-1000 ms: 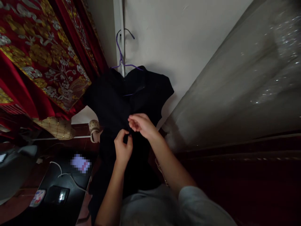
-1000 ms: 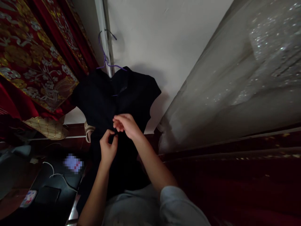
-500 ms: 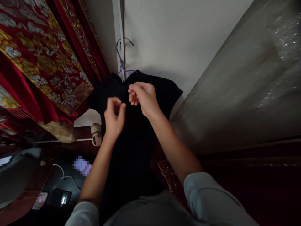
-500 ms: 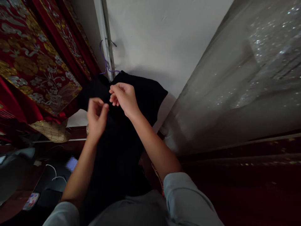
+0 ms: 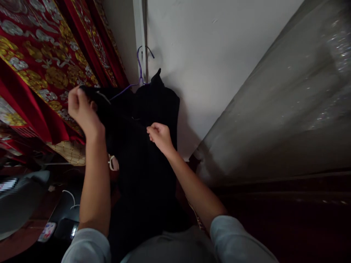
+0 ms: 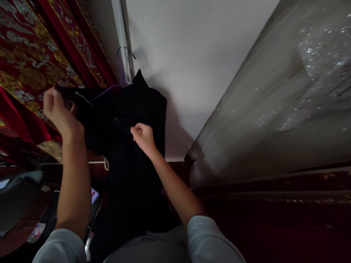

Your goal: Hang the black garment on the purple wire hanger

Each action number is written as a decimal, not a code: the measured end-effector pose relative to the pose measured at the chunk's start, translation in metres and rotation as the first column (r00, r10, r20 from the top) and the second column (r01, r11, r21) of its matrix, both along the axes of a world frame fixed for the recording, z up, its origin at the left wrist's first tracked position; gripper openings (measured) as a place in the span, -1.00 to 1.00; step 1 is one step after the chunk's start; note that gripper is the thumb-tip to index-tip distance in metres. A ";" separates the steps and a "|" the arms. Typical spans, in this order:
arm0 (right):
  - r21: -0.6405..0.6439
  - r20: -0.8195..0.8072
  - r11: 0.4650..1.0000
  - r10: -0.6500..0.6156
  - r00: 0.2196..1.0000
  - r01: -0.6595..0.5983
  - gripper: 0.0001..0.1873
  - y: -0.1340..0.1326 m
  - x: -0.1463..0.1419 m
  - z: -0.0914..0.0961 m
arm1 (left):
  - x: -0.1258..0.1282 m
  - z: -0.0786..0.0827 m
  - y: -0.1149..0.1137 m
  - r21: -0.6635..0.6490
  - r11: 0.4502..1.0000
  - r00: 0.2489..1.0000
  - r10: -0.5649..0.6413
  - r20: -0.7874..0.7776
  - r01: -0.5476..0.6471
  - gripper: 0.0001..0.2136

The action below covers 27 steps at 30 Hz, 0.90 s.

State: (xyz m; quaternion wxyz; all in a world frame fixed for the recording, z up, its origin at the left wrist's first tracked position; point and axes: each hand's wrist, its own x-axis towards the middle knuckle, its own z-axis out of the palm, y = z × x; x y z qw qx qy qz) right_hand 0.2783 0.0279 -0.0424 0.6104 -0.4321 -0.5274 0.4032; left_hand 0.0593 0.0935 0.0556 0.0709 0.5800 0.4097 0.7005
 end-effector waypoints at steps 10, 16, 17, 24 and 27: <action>-0.147 -0.197 0.981 -0.156 0.968 0.128 -0.66 -0.074 0.024 -0.068 | -0.010 -0.152 -0.067 -0.437 0.885 0.952 -0.258 -0.168 0.162 -0.82; 0.177 0.020 0.918 -0.363 0.931 0.354 -0.46 -0.080 0.024 -0.060 | -0.001 -0.110 -0.069 -0.485 0.862 0.790 -0.399 -0.466 0.149 -0.81; 0.215 0.042 0.928 -0.320 0.947 0.304 -0.43 -0.081 0.021 -0.054 | 0.003 -0.106 -0.070 -0.524 0.837 0.739 -0.452 -0.500 0.158 -0.81; 0.172 0.170 0.985 -0.051 0.984 0.021 -0.17 -0.090 0.011 -0.054 | 0.048 -0.078 -0.104 -0.482 0.789 0.662 -0.598 -0.453 0.383 -0.77; 0.141 0.176 0.990 0.003 0.984 -0.028 -0.19 -0.088 0.009 -0.053 | 0.068 -0.053 -0.117 -0.354 0.785 0.681 -0.618 -0.393 0.508 -0.77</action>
